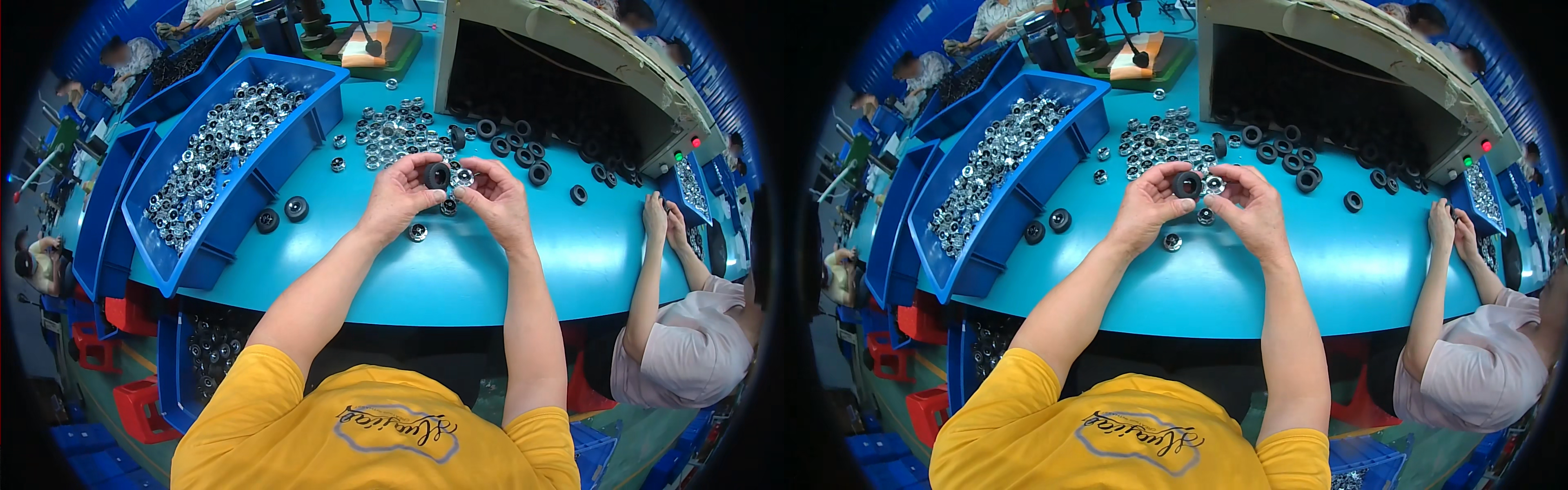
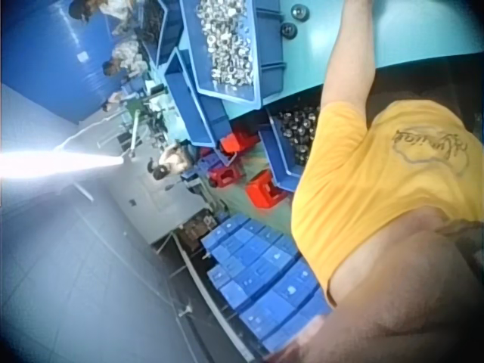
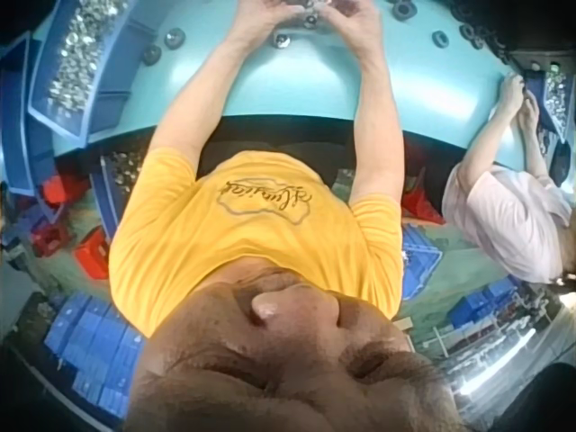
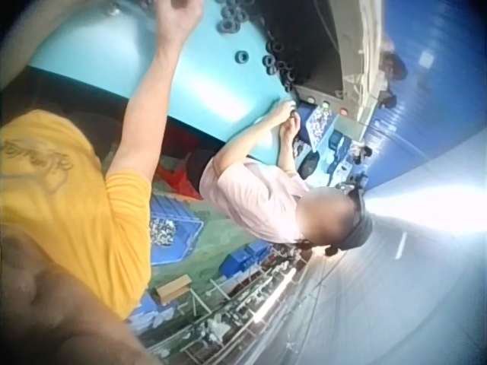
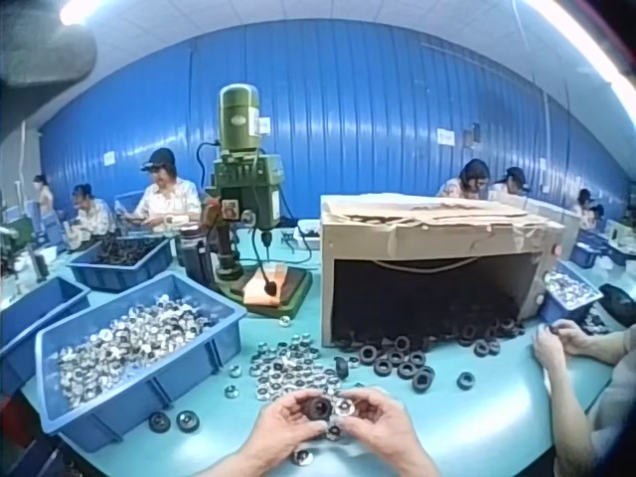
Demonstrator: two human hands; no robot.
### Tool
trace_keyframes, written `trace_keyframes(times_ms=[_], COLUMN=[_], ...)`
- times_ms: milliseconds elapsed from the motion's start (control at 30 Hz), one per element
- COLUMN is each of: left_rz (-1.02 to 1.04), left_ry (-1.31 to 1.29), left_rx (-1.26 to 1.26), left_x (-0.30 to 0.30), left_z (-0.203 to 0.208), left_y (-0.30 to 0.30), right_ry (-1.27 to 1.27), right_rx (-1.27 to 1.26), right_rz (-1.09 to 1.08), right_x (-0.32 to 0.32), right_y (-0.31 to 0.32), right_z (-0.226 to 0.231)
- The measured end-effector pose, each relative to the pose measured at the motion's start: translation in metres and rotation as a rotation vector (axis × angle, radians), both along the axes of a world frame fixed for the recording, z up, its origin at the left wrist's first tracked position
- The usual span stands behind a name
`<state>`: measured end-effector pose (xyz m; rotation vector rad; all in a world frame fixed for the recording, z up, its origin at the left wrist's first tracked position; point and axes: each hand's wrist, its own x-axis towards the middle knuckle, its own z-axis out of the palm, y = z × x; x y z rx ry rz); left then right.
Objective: Assemble small metal rings into black plastic housings at a factory workbench.
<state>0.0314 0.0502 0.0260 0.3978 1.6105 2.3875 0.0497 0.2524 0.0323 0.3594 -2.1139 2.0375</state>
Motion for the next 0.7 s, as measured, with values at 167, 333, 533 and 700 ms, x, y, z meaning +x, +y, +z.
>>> trace_keyframes(times_ms=[167,333,533,700], left_rz=[-0.002,-0.018,0.003,0.026], left_ry=[0.014,0.01,0.0,0.009], left_rx=[0.011,0.019,0.016,0.017], left_x=[0.0003,-0.0016,-0.001,-0.0005], left_z=[0.001,-0.0008,-0.0002,0.001], left_y=[-0.0005,0.0006,0.0003,0.0012], right_ry=[-0.039,-0.007,0.019,-0.009], right_rx=[-0.022,0.045,0.026,-0.012], right_rz=[0.003,-0.004,0.015,0.019], right_x=[-0.0016,-0.001,-0.0021,-0.002], right_y=[0.0008,0.0006,-0.0014,-0.001], right_z=[-0.0036,-0.0022,-0.0023,-0.003])
